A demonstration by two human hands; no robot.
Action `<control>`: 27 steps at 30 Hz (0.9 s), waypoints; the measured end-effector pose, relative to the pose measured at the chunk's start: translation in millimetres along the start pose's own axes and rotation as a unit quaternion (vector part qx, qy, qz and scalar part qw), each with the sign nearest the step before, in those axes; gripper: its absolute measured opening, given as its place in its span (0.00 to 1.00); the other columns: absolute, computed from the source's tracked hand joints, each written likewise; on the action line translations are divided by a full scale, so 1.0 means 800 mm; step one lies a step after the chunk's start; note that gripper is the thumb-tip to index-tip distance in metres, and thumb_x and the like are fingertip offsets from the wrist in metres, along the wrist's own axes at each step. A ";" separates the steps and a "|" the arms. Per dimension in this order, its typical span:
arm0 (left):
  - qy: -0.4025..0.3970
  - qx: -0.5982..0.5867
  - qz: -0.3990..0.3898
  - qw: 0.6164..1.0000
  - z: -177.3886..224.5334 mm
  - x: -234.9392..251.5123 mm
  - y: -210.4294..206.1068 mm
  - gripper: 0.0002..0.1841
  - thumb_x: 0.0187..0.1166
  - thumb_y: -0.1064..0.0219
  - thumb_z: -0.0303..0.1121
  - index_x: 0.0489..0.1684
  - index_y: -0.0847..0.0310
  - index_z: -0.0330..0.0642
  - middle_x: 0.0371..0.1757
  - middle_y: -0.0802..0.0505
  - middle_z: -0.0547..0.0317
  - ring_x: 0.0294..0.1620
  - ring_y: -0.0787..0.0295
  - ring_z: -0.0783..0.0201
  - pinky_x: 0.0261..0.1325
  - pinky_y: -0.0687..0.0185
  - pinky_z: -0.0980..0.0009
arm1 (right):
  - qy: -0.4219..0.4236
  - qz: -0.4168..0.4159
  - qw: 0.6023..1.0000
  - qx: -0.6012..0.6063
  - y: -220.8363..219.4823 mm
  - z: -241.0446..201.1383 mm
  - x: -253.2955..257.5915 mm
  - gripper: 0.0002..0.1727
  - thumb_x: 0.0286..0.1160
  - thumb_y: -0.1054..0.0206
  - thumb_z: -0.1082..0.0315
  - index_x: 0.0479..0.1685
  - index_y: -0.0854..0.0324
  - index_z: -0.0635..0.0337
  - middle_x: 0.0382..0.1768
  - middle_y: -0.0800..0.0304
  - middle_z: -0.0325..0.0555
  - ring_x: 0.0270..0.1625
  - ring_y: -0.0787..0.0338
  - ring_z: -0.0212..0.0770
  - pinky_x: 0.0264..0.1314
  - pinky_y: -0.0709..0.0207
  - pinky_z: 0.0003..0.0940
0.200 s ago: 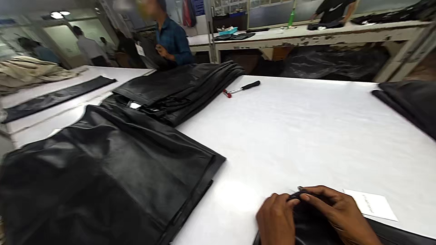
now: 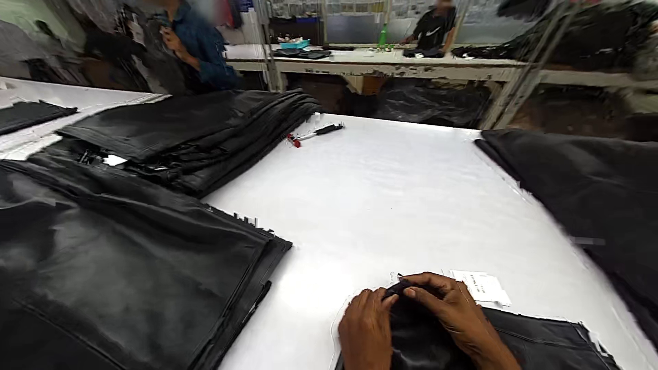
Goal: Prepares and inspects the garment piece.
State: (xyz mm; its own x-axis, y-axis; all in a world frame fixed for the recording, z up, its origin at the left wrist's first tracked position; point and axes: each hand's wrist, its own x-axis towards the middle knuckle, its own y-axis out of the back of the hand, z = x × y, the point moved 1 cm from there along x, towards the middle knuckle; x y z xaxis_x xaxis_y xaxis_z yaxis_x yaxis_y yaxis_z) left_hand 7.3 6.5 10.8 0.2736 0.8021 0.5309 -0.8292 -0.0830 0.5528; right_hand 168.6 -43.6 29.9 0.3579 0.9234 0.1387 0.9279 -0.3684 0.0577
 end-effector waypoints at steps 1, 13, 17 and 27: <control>-0.012 -0.002 0.008 1.000 -0.001 0.001 0.002 0.17 0.79 0.34 0.45 0.37 0.05 0.41 0.27 0.09 0.60 0.30 0.09 0.64 0.35 0.13 0.70 | 0.003 -0.002 1.000 0.007 -0.001 0.000 0.000 0.09 0.70 0.24 0.66 0.44 0.06 0.59 0.40 0.03 0.40 0.45 0.06 0.31 0.54 0.13 0.26; -0.057 -0.030 0.054 0.996 -0.004 -0.002 0.005 0.14 0.78 0.31 0.42 0.38 0.03 0.42 0.32 0.05 0.60 0.35 0.07 0.69 0.43 0.13 0.76 | 0.042 -0.029 0.998 0.034 0.004 0.006 -0.001 0.10 0.73 0.24 0.65 0.48 0.06 0.58 0.46 0.03 0.38 0.49 0.06 0.30 0.57 0.13 0.25; -0.027 -0.034 0.035 0.998 -0.007 -0.003 0.002 0.14 0.77 0.32 0.43 0.38 0.03 0.43 0.31 0.05 0.63 0.34 0.08 0.71 0.40 0.13 0.76 | 0.040 -0.028 0.999 0.023 0.001 0.009 0.001 0.11 0.74 0.25 0.65 0.49 0.07 0.60 0.45 0.03 0.41 0.50 0.06 0.31 0.57 0.13 0.27; 0.093 0.127 0.000 0.988 -0.010 -0.012 -0.010 0.13 0.77 0.33 0.41 0.46 0.03 0.47 0.39 0.06 0.58 0.39 0.09 0.57 0.36 0.15 0.63 | 0.047 0.065 0.936 -0.343 -0.041 0.045 0.014 0.13 0.79 0.35 0.58 0.51 0.06 0.43 0.43 0.12 0.34 0.49 0.13 0.34 0.53 0.18 0.35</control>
State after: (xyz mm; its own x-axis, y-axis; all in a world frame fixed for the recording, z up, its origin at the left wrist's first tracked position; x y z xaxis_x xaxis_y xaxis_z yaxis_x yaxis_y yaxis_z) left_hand 7.1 4.0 -3.9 0.1606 0.8947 0.4168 -0.6738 -0.2092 0.7086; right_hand 146.0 -17.0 -6.0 0.4226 0.8638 0.2743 0.5792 -0.4902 0.6513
